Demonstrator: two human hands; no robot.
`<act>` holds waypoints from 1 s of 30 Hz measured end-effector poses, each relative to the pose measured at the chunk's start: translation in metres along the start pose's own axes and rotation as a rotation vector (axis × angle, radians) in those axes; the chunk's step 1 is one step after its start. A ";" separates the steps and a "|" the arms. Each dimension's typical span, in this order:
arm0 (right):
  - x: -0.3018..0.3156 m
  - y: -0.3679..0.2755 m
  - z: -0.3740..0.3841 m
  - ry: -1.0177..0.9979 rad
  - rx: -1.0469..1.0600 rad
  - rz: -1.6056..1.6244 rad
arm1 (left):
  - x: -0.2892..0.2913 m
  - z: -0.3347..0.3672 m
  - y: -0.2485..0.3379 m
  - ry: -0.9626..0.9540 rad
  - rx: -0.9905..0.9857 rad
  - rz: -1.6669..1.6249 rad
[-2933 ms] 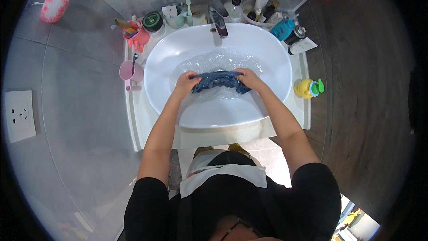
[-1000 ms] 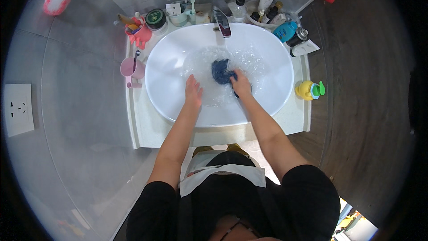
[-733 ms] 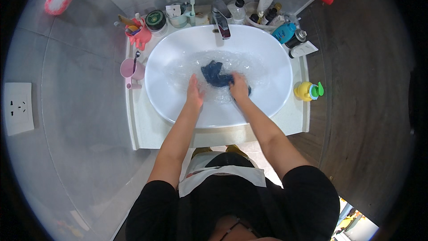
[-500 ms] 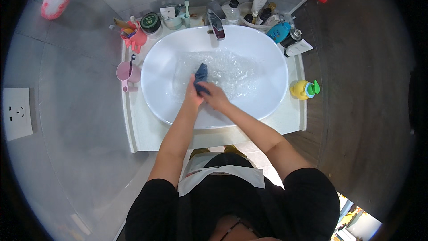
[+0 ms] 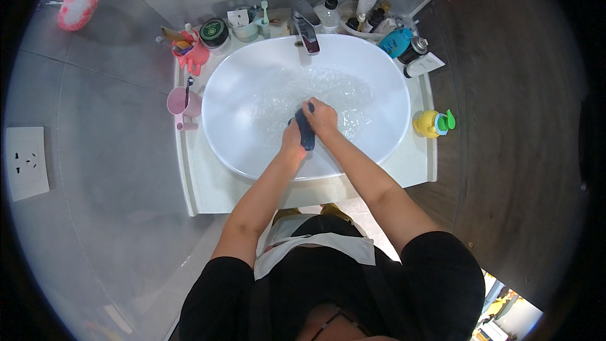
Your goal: The person washes a cloth in a sink and then uses it to wipe a marble-patterned wall.
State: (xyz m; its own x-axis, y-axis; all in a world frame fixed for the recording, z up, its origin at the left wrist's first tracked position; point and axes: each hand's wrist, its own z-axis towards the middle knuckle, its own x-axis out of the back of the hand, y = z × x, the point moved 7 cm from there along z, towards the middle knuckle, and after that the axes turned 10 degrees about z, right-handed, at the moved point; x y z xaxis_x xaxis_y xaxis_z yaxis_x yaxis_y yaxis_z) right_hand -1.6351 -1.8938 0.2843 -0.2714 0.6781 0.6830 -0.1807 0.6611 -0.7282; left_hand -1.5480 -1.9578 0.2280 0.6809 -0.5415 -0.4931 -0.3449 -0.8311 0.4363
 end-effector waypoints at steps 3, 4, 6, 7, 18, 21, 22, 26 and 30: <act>0.010 0.031 -0.002 -0.039 -0.053 -0.072 | -0.014 -0.028 0.038 0.015 -0.103 0.330; 0.015 0.041 -0.003 -0.039 -0.081 -0.090 | -0.018 -0.034 0.049 0.001 -0.144 0.411; 0.023 0.091 0.002 0.155 -0.144 0.085 | 0.002 -0.024 0.059 0.004 -0.228 0.308; 0.026 0.108 0.004 0.256 -0.177 0.174 | 0.013 -0.025 0.068 0.065 -0.245 0.281; -0.016 0.067 -0.015 -0.241 -0.198 -0.114 | 0.078 0.027 0.039 0.169 -0.109 0.027; -0.037 0.035 -0.017 -0.258 -0.132 0.076 | 0.061 0.023 0.031 0.113 0.019 0.051; -0.034 0.008 -0.026 -0.218 0.064 0.196 | 0.054 0.024 0.031 0.045 0.043 -0.025; -0.004 -0.091 -0.057 -0.428 0.194 0.397 | 0.038 0.008 0.035 -0.197 0.120 -0.252; -0.005 -0.099 -0.061 -0.395 0.220 0.300 | 0.037 0.005 0.037 -0.139 0.041 -0.104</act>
State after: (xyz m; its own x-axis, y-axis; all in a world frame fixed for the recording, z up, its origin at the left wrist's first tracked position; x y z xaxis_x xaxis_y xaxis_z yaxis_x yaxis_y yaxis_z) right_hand -1.5584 -1.9425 0.3564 -0.6687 0.6261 0.4010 -0.2226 0.3460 -0.9114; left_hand -1.5389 -2.0086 0.2221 0.6195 -0.4624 -0.6344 -0.3055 -0.8864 0.3478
